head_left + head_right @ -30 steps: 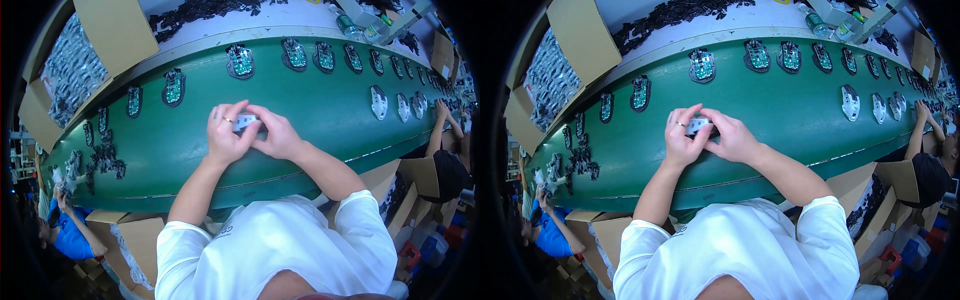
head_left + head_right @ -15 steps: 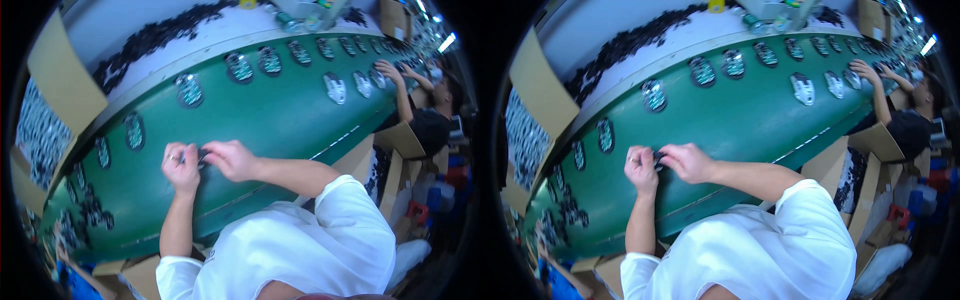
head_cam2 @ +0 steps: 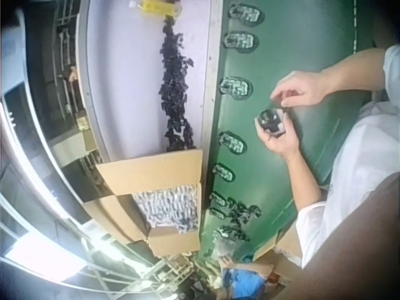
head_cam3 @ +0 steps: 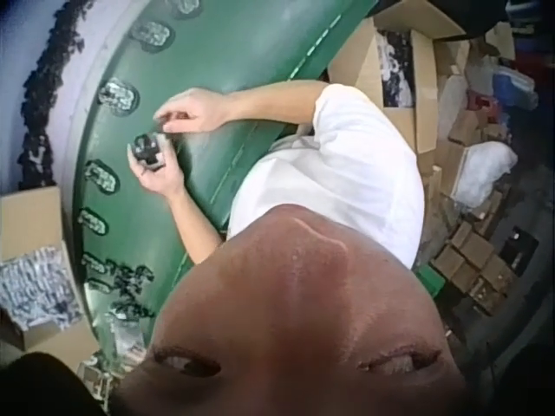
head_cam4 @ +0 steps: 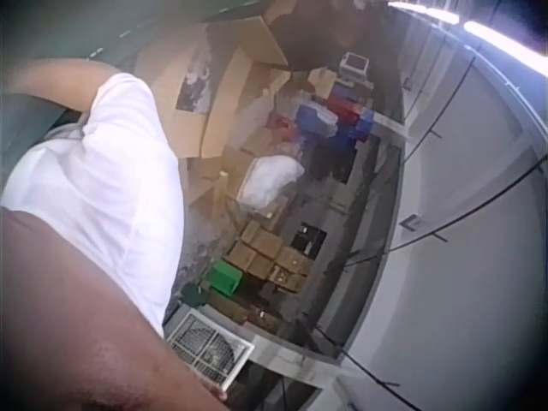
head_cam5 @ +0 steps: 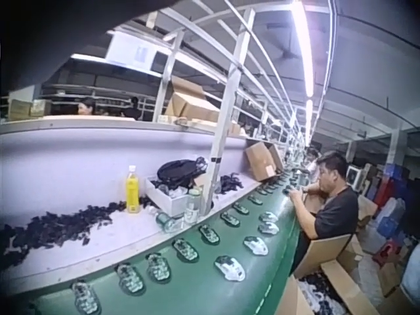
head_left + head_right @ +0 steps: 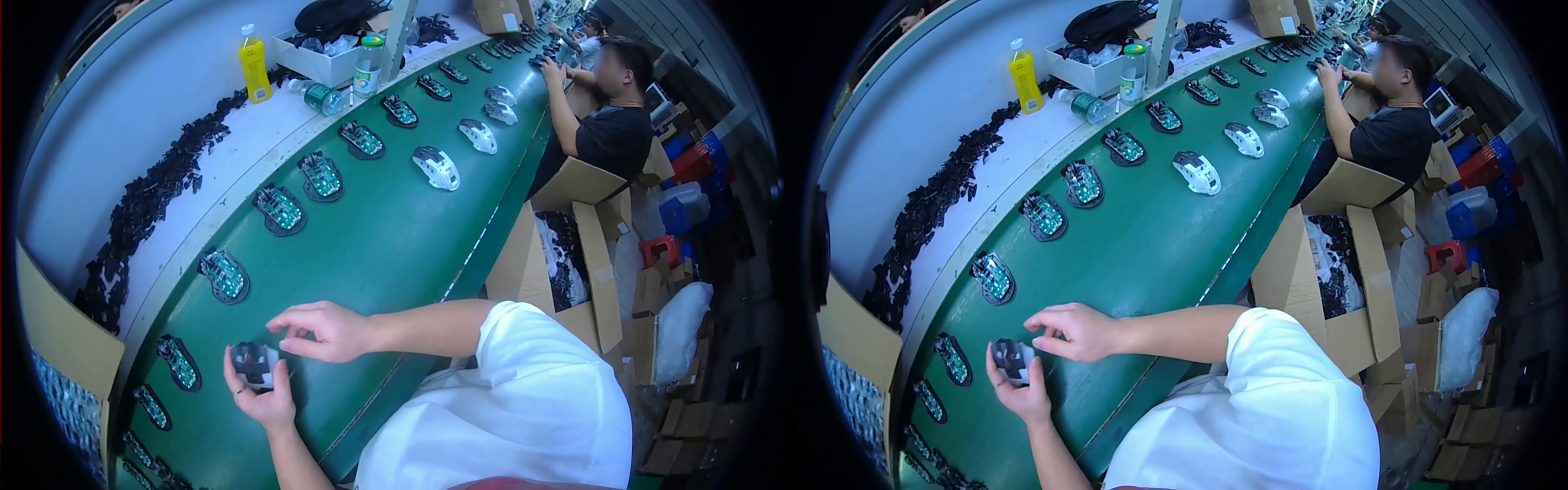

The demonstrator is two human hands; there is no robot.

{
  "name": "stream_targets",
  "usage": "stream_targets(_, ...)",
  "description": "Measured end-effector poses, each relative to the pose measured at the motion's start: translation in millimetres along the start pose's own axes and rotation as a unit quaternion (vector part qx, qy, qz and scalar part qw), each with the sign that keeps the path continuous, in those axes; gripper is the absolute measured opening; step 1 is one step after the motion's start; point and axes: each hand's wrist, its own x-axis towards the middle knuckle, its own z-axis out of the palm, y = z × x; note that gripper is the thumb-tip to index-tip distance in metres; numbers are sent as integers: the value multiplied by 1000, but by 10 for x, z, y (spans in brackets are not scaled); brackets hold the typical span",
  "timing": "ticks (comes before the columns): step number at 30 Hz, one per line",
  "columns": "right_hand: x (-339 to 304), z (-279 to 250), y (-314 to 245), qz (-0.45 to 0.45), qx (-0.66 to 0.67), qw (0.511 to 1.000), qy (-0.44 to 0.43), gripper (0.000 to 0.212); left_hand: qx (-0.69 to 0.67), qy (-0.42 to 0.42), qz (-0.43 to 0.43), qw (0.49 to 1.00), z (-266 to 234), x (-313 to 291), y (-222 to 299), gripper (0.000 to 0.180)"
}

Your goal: The person assembles computer mouse casings by picking up plastic shells, attaching small components into them by hand, and placing the assembled casings onto the conveyor belt.

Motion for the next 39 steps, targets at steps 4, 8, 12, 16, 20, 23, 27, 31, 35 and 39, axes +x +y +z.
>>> stream_targets(4,138,-87,43,43,-23,998,-27,26,-113,71,-77,988,-124,73,-97,81)
stream_targets(8,264,-115,31,39,-86,994,-52,24,-129,113,-94,981,-145,101,-176,79)
stream_targets(12,730,-380,61,-67,-209,974,-60,16,-169,62,-82,980,28,210,-110,83)
stream_targets(16,1880,-443,650,-122,-306,944,25,13,-136,62,-71,986,-88,137,-133,80)
stream_targets(20,3092,-806,1517,-47,-491,866,82,33,-93,61,-57,992,-102,135,-111,78)
stream_targets(23,3538,-863,1685,13,-527,847,76,36,-15,62,-46,997,-92,125,-163,79)
stream_targets(27,3770,-1102,1885,75,-591,801,61,29,-101,38,-61,992,79,165,-105,78)
stream_targets(31,3698,-505,1688,145,-513,843,67,26,-73,67,-62,993,-35,87,-221,74)
stream_targets(35,3084,-391,1213,67,-443,888,108,20,-103,55,-74,990,-5,119,-88,73)
stream_targets(39,1888,-187,539,-1,-208,973,104,22,-118,50,-64,990,-36,120,-175,70)
